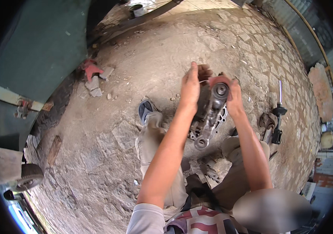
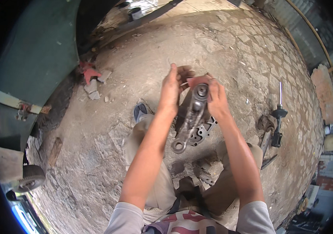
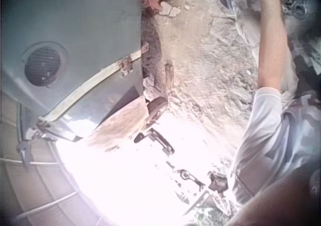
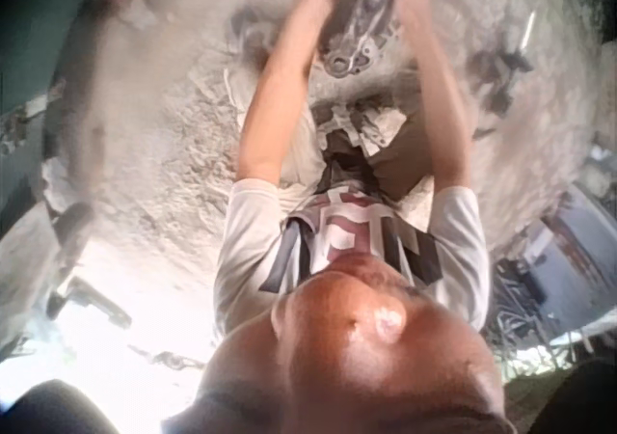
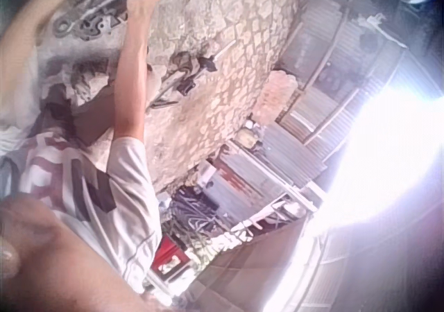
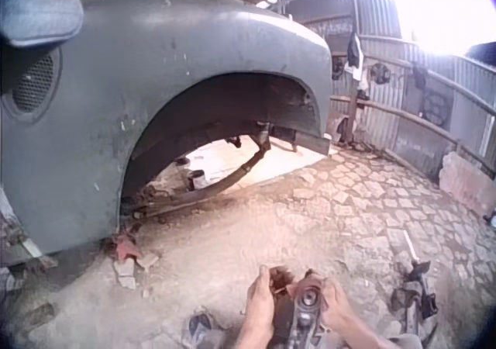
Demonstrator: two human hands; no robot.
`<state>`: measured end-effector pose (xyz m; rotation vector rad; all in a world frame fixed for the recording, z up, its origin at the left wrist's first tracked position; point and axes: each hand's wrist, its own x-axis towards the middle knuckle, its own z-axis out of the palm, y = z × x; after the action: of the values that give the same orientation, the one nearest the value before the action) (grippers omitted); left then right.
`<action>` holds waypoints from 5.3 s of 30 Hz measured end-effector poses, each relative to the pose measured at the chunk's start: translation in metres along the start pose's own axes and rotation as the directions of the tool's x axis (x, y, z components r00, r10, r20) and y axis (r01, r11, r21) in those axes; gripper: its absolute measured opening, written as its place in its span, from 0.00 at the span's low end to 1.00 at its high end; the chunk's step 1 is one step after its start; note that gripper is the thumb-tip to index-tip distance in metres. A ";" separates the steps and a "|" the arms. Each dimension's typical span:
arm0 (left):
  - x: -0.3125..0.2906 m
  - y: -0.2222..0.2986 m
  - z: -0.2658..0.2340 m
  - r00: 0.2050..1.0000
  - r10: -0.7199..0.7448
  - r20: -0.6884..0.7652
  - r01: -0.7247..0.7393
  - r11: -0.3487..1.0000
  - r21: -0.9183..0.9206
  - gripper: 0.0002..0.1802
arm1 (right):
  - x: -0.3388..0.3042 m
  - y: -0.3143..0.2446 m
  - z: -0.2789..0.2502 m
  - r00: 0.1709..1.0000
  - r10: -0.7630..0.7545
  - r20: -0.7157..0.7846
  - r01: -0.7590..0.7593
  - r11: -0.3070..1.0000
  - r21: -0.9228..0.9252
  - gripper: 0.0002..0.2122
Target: The person sits on the ground and uses a piece of sandpaper to sand a metal car part. They repeatedly rub the sandpaper over the surface, turning the part to access different areas.
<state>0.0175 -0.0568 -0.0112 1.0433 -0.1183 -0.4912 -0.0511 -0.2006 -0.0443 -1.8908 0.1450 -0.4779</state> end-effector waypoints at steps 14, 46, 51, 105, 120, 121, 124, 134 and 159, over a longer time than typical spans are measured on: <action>-0.005 0.006 -0.008 0.994 -0.086 -0.070 0.082 0.995 -0.059 0.25 | -0.005 -0.022 0.002 0.998 -0.006 0.069 -0.002 0.993 0.114 0.42; -0.037 0.020 -0.007 0.772 0.442 0.457 -0.627 0.409 0.663 0.15 | -0.006 -0.025 0.015 0.997 -0.016 -0.072 0.031 0.978 0.207 0.32; -0.043 0.031 -0.006 0.804 0.403 0.438 -0.595 0.521 0.612 0.25 | -0.004 -0.035 0.006 0.999 0.031 0.038 -0.037 0.985 0.168 0.32; -0.023 0.030 -0.023 0.904 0.398 0.157 -0.416 0.730 0.543 0.23 | 0.005 -0.040 0.003 0.993 0.049 0.108 -0.045 0.998 -0.032 0.41; -0.013 0.032 -0.036 0.868 0.411 0.279 -0.496 0.673 0.549 0.26 | 0.007 -0.051 0.006 0.998 -0.065 0.011 0.064 0.992 0.110 0.41; -0.016 0.035 -0.039 0.877 0.402 0.262 -0.477 0.671 0.567 0.26 | 0.008 -0.054 0.010 0.997 -0.074 0.033 0.068 0.986 0.151 0.42; -0.021 0.031 -0.045 0.900 0.367 0.237 -0.421 0.585 0.693 0.26 | 0.014 -0.040 0.007 0.999 -0.047 0.020 0.044 0.993 0.109 0.41; -0.086 -0.100 -0.209 0.552 -0.754 0.357 -0.388 0.146 0.910 0.15 | 0.019 -0.046 0.023 0.999 0.010 0.036 -0.014 0.994 0.112 0.37; -0.193 -0.206 -0.155 0.357 -0.931 -0.069 -0.231 -0.160 0.960 0.41 | 0.005 -0.049 0.012 0.999 -0.034 0.039 0.029 0.991 0.128 0.35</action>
<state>-0.1722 0.0692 -0.2388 2.3031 -1.1779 -1.9069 -0.0481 -0.1733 -0.0017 -1.7787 0.0559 -0.4584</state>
